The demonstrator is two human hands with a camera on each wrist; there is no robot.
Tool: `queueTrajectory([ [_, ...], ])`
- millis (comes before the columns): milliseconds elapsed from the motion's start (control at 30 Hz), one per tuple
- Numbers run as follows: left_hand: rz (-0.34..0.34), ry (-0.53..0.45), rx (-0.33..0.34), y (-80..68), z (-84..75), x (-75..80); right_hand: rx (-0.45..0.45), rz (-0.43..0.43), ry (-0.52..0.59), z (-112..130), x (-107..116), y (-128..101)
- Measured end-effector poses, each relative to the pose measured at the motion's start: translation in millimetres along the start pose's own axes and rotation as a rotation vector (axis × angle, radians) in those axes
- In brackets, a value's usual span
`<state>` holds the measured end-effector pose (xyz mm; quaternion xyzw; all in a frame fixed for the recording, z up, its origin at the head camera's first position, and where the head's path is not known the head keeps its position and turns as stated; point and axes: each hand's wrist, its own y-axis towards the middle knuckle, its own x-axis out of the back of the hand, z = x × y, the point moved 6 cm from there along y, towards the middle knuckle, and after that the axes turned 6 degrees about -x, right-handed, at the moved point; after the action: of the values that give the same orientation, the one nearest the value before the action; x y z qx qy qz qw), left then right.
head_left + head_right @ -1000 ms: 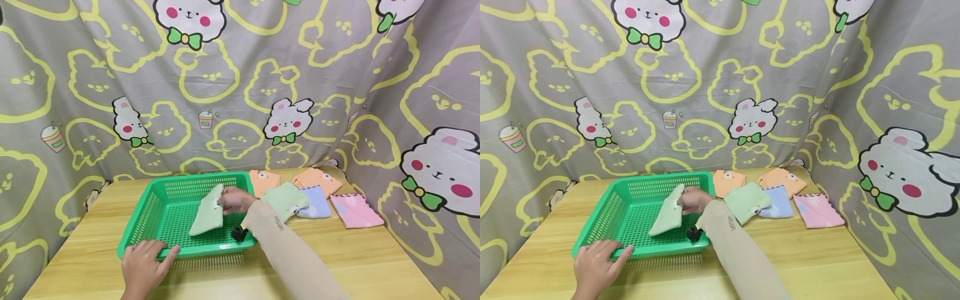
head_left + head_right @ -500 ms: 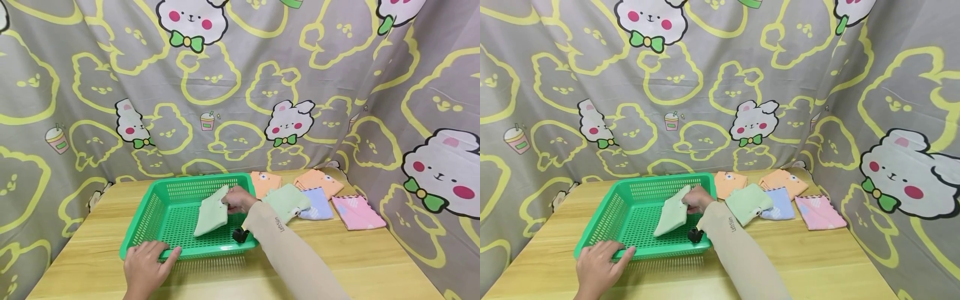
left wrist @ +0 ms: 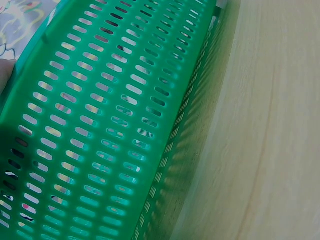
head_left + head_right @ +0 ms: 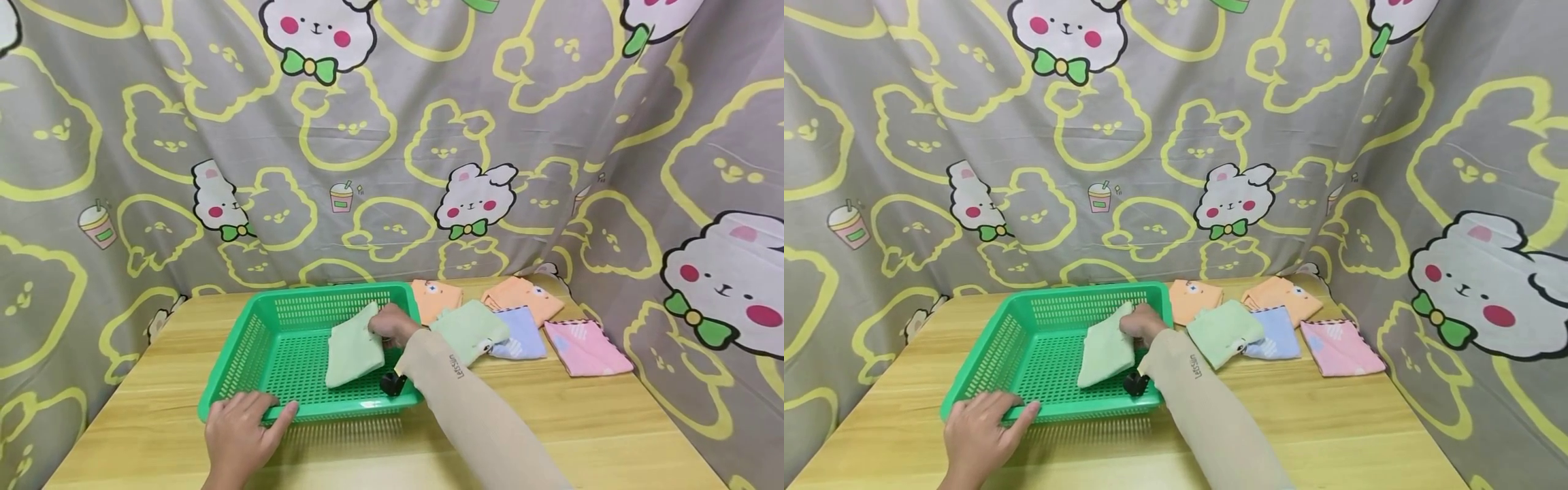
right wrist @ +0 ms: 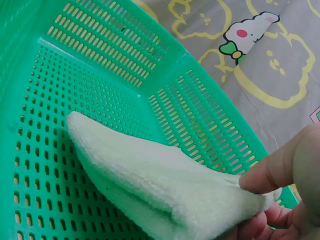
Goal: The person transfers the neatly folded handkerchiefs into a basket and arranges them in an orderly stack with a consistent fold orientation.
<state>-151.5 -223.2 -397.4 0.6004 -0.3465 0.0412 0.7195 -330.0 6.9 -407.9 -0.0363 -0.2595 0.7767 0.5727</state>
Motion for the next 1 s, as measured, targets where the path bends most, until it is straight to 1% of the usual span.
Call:
queueTrajectory([
  [133, -0.008, 0.001, -0.006, 0.1, 0.1, -0.2, -0.015, -0.019, -0.088, -1.0, 0.1, 1.4],
  [267, -0.016, 0.001, -0.011, 0.2, -0.1, -0.2, -0.031, -0.001, -0.146, -2.5, -0.9, 1.3],
  [433, -0.024, -0.001, -0.015, -0.1, -0.5, 0.3, -0.050, 0.010, -0.143, -3.6, -0.5, -2.4],
  [767, -0.005, -0.008, -0.002, 2.7, -1.7, 1.8, -0.091, -0.001, -0.115, -5.8, 0.7, -6.7],
  [1000, 0.005, -0.007, 0.004, 2.0, -1.4, 2.3, -0.102, -0.025, -0.155, -6.2, -1.2, -3.8],
])
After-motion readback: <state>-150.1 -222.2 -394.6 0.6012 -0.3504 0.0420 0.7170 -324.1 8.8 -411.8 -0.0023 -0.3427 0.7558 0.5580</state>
